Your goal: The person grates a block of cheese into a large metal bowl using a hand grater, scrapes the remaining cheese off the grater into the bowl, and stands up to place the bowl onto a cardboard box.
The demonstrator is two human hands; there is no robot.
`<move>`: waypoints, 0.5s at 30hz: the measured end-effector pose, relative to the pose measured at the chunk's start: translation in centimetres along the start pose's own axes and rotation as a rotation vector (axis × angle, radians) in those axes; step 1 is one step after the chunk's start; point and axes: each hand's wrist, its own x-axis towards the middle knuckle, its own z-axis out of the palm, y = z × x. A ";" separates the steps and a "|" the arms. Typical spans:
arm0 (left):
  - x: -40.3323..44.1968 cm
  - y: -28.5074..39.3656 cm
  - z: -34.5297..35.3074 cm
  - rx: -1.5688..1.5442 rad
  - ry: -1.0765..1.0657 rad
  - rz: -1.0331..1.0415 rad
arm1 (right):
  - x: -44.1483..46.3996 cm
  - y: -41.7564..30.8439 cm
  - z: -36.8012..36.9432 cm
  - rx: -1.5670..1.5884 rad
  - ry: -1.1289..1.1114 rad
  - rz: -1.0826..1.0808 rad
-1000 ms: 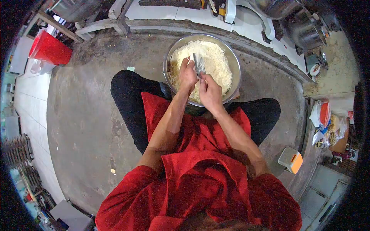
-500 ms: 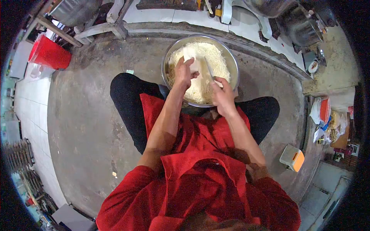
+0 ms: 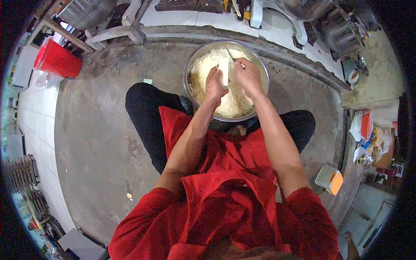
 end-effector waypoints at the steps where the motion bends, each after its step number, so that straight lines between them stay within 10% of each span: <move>1: -0.3 0.2 0.3 0.000 0.002 0.000 | 0.2 -0.7 0.2 -0.089 -0.022 -0.003; 15: 1.7 -1.4 -0.8 0.045 0.240 0.155 | -13.6 -1.4 0.3 -0.115 -0.019 -0.201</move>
